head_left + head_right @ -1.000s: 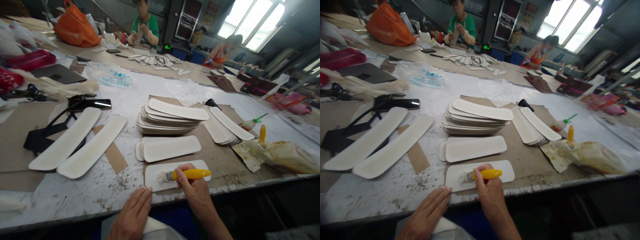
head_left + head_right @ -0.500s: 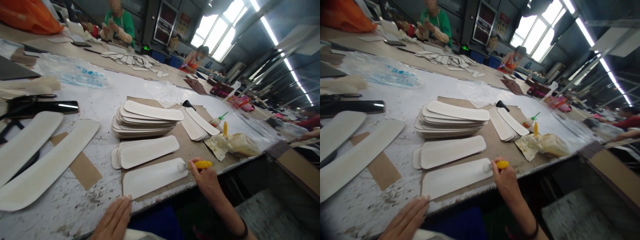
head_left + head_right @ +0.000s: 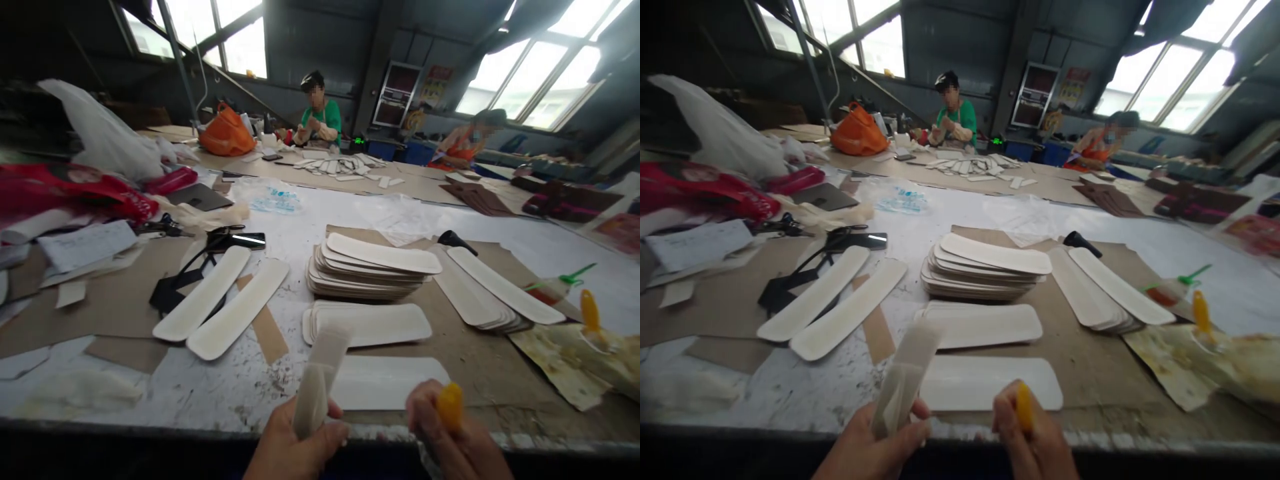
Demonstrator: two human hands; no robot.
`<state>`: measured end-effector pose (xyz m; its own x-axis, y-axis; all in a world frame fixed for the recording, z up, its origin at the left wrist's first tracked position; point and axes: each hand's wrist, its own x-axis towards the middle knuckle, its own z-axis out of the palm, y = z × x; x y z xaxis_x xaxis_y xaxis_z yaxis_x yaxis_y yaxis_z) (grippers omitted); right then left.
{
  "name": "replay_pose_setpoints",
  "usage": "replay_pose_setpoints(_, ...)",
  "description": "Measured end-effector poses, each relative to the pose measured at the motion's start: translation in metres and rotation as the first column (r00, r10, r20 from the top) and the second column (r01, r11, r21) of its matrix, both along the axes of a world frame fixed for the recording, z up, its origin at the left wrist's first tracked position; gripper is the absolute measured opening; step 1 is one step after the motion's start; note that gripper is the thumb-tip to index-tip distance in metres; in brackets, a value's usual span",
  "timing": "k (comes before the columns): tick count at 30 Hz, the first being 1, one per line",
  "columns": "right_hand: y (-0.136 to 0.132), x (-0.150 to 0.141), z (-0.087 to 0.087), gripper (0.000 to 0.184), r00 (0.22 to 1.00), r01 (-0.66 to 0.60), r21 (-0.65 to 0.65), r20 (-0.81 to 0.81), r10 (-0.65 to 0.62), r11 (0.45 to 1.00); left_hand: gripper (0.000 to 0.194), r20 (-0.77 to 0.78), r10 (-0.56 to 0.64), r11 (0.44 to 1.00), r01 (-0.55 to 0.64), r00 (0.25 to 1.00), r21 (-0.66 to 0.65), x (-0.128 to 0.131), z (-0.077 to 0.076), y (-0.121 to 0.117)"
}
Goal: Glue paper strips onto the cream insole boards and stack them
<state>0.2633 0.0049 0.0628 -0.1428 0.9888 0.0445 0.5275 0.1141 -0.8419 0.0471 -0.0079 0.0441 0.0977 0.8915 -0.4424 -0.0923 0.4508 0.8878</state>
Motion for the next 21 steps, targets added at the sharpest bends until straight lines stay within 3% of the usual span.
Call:
replay_pose_setpoints(2,0.0,-0.031,-0.001,0.042,0.986,0.008,-0.076,-0.165,-0.021,0.997,0.034,0.02,-0.011,0.997,0.012,1.0,-0.081,0.005,0.005,0.002)
replay_pose_setpoints(7,0.005,-0.067,-0.002,0.043,0.857,-0.128,-0.297,-0.513,-0.045,0.946,0.052,0.223,-0.042,0.999,0.039,0.974,0.018,0.019,0.0,0.0)
replay_pose_setpoints(9,0.004,-0.067,-0.004,0.039,0.857,-0.099,-0.295,-0.51,-0.069,0.95,0.055,0.289,-0.02,1.0,0.024,0.957,-0.009,0.022,-0.001,-0.001)
replay_pose_setpoints(15,0.003,-0.058,-0.021,0.034,0.93,0.017,-0.127,-0.361,-0.062,0.992,0.054,0.234,-0.001,1.0,0.004,0.972,-0.014,0.023,0.001,0.002)
replay_pose_setpoints(19,0.006,-0.057,-0.025,0.034,0.915,0.06,-0.098,-0.392,-0.093,0.993,0.052,0.281,0.121,0.988,-0.087,0.952,-0.131,0.023,0.002,0.005)
replay_pose_setpoints(21,0.008,-0.057,-0.025,0.036,0.895,0.067,-0.12,-0.432,-0.113,0.99,0.05,0.253,0.128,0.99,-0.107,0.959,-0.097,0.023,0.003,0.006)
